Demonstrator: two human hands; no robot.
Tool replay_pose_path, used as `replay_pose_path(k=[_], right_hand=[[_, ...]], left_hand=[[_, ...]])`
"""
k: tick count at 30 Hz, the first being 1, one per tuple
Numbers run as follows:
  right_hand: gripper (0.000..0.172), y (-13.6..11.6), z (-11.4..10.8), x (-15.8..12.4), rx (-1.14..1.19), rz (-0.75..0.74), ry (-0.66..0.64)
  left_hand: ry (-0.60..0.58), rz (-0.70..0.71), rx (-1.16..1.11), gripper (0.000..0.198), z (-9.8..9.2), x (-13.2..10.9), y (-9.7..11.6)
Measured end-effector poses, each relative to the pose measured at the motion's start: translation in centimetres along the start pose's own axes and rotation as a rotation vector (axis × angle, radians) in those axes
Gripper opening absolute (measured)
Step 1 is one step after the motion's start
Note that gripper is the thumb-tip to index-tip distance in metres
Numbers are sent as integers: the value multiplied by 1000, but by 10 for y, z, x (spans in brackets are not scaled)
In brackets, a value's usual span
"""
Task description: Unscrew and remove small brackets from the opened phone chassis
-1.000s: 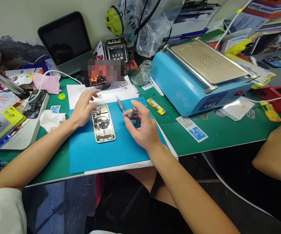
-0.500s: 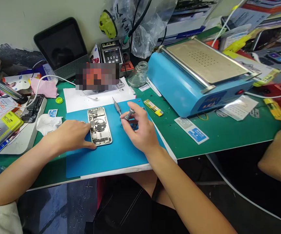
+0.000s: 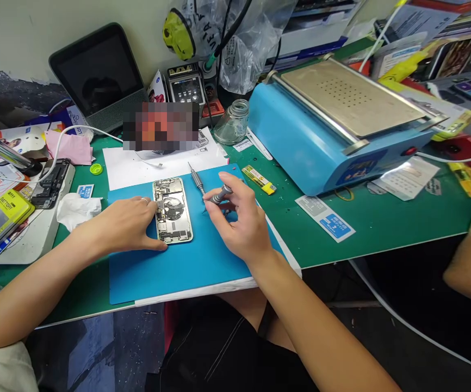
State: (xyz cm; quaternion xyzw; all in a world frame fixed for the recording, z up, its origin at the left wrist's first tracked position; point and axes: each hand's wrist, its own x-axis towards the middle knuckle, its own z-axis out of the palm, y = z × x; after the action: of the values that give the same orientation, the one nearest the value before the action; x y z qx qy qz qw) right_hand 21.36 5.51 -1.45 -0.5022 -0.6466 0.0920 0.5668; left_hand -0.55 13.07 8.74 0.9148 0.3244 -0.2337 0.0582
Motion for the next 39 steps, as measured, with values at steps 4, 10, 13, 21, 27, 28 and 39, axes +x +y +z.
replay_pose_path(k=[4, 10, 13, 21, 27, 28, 39], right_hand=[[67, 2, 1, -2, 15, -20, 7], [67, 2, 0, -1, 28, 22, -20], [65, 1, 0, 1, 40, 64, -36], [61, -4, 2, 3, 49, 57, -53], [67, -2, 4, 7, 58, 30, -28], [68, -2, 4, 7, 65, 18, -20], [72, -9, -2, 14, 63, -157, -42]], left_hand=[[33, 6, -46, 60, 2, 5, -2], [102, 30, -65, 64, 11, 8, -8], [162, 49, -50, 65, 19, 7, -11], [321, 62, 0, 68, 39, 7, -10], [352, 31, 28, 82, 47, 7, -7], [351, 28, 23, 83, 47, 8, -7], [338, 106, -71, 78, 45, 13, -18]])
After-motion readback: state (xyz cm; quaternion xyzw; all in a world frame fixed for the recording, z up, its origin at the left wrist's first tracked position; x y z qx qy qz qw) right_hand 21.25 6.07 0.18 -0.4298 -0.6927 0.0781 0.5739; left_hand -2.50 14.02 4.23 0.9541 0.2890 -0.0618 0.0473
